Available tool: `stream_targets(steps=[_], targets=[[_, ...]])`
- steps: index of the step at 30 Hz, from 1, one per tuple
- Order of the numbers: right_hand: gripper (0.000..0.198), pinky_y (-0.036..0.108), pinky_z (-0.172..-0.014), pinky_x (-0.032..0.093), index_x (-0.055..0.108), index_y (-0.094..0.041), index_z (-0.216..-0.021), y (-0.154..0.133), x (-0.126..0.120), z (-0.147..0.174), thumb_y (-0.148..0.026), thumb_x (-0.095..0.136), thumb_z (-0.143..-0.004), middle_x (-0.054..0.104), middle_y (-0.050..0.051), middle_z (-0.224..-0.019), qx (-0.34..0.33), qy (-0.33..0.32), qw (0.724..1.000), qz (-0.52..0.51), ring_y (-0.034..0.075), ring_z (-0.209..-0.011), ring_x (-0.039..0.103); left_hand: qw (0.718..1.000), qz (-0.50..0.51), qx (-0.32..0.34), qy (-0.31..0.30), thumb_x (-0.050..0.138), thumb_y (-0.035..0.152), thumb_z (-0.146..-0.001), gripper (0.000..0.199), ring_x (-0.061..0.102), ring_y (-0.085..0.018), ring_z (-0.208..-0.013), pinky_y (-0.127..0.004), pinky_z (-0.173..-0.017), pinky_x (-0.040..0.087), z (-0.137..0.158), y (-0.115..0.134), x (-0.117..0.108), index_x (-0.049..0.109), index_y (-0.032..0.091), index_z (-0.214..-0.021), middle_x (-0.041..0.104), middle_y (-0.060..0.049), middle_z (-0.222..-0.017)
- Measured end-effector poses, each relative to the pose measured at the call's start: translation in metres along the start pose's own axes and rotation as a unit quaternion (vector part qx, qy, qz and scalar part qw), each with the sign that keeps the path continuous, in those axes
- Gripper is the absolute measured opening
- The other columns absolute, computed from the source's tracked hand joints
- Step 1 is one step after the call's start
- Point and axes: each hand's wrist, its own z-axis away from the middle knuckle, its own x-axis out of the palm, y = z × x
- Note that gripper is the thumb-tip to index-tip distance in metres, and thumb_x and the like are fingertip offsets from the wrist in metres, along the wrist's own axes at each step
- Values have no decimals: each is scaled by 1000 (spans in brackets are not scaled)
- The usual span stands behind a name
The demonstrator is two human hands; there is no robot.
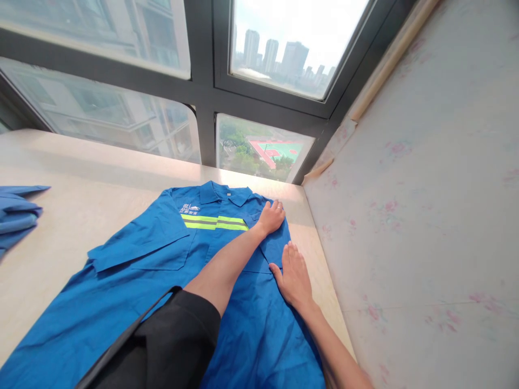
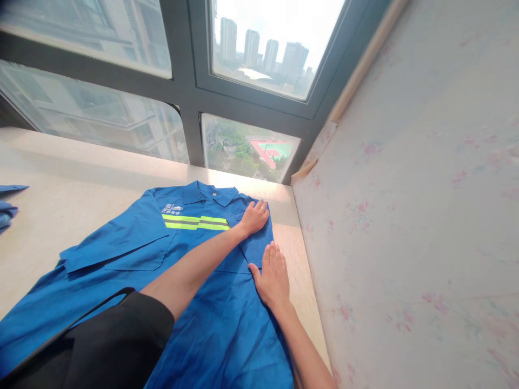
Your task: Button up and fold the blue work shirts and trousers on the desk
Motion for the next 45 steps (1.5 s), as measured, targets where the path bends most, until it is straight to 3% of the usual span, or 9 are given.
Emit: stream_targets(steps=[6,10,14,20,25,32,38,41,45], targets=[[82,51,-119,20,29,0,-153,-3,-4,-1,-62,26,-99,22,24,-160,7,2,1000,3,34,-150,20,999,5,34,-16,34,17,-97,37,59,-29,-109,-45,-92,44,32,5,-20,69,11,-106,64,-20,-115],[81,50,-119,19,29,1,-152,-5,-9,-2,-60,27,-100,22,25,-160,5,-9,1000,6,34,-150,19,999,15,30,-36,34,41,-101,47,51,-29,-128,-43,-107,38,79,5,-26,62,12,-126,59,-18,-135],[80,50,-119,19,28,0,-153,-4,-10,-3,-60,27,-100,22,25,-160,7,-12,1000,8,33,-150,19,996,9,-76,-52,30,53,-99,63,32,-30,-146,-47,-119,24,131,-5,-35,44,13,-146,39,-17,-156],[79,47,-119,19,28,-1,-153,-4,-9,-7,-59,27,-100,23,23,-160,8,-17,1000,24,31,-150,20,982,-46,-170,-70,30,51,-100,61,34,-30,-146,-47,-118,27,199,-39,-72,45,15,-146,40,-16,-155],[77,47,-119,17,29,-2,-153,-6,-12,-14,-57,28,-100,23,22,-161,12,-30,999,30,32,-150,21,961,-108,-246,-70,33,49,-100,58,39,-31,-143,-49,-115,31,247,-45,-97,46,16,-146,44,-18,-152],[71,52,-119,17,32,-5,-153,-15,-26,-14,-54,31,-101,25,22,-160,25,-39,998,33,34,-149,24,928,-141,-337,-68,30,29,-101,49,42,-32,-141,-49,-110,38,292,-24,-114,49,12,-144,44,-22,-151],[60,57,-117,18,42,2,-145,-56,-41,2,-37,40,-101,35,29,-153,69,-12,995,76,38,-145,32,926,-123,-355,-37,33,27,-100,51,43,-34,-140,-47,-110,41,331,28,-109,48,6,-144,45,-24,-149],[59,55,-117,22,42,-3,-147,-97,-40,27,-35,46,-98,34,25,-156,-35,16,998,45,37,-145,31,942,-114,-316,-4,34,39,-101,56,42,-35,-140,-49,-112,40,361,48,-100,51,5,-141,48,-22,-148],[63,50,-120,22,43,-15,-149,-135,-27,64,-52,43,-99,31,17,-159,-182,-1,983,-27,31,-148,28,950,-122,-286,3,37,48,-99,60,41,-36,-140,-55,-112,36,397,51,-102,52,8,-142,47,-21,-149]])
